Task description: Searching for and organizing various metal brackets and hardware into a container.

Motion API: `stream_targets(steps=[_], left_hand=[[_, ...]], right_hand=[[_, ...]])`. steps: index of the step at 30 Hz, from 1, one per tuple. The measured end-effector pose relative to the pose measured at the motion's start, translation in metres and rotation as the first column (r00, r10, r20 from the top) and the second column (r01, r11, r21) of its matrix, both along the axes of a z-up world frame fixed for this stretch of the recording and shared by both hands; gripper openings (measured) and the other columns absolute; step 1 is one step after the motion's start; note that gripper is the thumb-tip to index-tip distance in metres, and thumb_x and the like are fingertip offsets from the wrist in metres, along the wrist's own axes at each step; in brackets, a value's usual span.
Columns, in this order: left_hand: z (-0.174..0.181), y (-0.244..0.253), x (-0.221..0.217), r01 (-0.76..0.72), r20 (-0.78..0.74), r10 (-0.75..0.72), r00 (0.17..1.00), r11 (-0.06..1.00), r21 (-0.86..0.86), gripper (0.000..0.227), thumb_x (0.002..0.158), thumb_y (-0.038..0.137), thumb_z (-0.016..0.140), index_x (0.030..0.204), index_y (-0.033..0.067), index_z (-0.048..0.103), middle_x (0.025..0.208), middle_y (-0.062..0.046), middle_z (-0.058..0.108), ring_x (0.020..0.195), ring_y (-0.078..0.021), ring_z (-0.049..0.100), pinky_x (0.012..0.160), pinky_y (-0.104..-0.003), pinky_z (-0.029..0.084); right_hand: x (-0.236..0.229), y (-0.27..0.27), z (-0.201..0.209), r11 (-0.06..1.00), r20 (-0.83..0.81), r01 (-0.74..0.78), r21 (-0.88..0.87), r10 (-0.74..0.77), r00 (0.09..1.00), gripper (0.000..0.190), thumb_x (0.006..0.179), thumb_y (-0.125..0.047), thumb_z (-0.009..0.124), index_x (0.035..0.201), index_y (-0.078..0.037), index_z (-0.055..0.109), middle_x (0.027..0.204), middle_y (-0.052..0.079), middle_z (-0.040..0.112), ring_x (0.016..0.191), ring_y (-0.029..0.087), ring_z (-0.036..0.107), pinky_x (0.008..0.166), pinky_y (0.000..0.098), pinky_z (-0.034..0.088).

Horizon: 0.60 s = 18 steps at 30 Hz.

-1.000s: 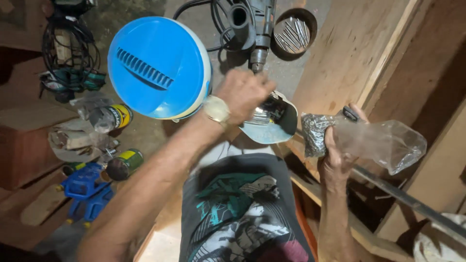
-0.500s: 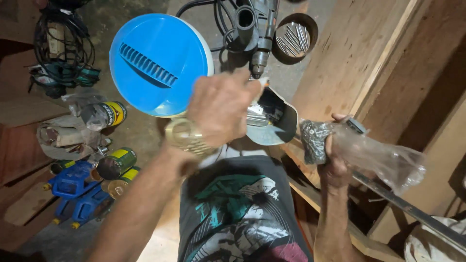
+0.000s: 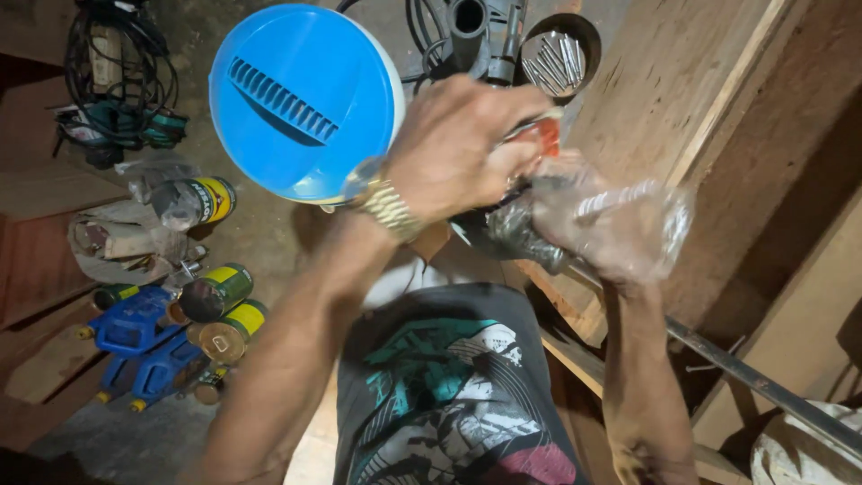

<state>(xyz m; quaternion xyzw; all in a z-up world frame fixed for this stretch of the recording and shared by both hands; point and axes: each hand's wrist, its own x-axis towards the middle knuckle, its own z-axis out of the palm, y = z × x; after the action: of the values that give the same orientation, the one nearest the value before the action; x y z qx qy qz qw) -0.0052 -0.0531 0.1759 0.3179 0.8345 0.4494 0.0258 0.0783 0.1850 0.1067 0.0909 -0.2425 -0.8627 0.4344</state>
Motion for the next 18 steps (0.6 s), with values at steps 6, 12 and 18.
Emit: stream_targets(steps=[6, 12, 18], left_hand=[[-0.008, -0.007, 0.019, -0.088, -0.051, 0.082, 0.995, 0.986, -0.141, 0.063, 0.079, 0.026, 0.087, 0.123, -0.0102, 0.058, 0.068, -0.007, 0.064, 0.044, -0.0192, 0.051, 0.043, -0.034, 0.049], [-0.093, 0.012, 0.023, 0.33, 0.48, 0.042, 0.876, 0.673, -0.662, 0.02, 0.073, 0.007, 0.069, 0.091, 0.0038, 0.077, 0.099, -0.019, 0.071, 0.088, -0.0386, 0.067, 0.077, -0.047, 0.058], [-0.125, 0.031, 0.018, 0.512, 0.516, -0.066, 0.854, 0.289, -0.809, 0.024, 0.085, 0.015, 0.066, 0.098, 0.0021, 0.08, 0.088, -0.016, 0.078, 0.073, -0.028, 0.074, 0.071, -0.04, 0.061]], right_hand=[[0.064, 0.063, -0.047, 0.874, -0.053, 0.465, -0.138, -0.476, 0.878, 0.111, 0.101, -0.049, 0.066, 0.171, -0.024, -0.016, 0.158, 0.042, -0.009, 0.144, 0.062, 0.028, 0.117, 0.0662, 0.041], [0.072, 0.064, -0.019, 0.47, -0.265, 0.604, 0.643, -0.604, 0.752, 0.086, 0.078, 0.008, 0.087, 0.148, 0.007, 0.038, 0.143, 0.028, 0.046, 0.135, 0.034, 0.044, 0.125, 0.047, 0.036], [0.089, 0.046, -0.011, -0.649, -0.617, 0.647, 0.4, 0.332, 0.714, 0.051, 0.087, -0.026, 0.055, 0.129, 0.003, 0.057, 0.132, 0.012, 0.061, 0.115, 0.022, 0.059, 0.107, 0.0338, 0.047]])
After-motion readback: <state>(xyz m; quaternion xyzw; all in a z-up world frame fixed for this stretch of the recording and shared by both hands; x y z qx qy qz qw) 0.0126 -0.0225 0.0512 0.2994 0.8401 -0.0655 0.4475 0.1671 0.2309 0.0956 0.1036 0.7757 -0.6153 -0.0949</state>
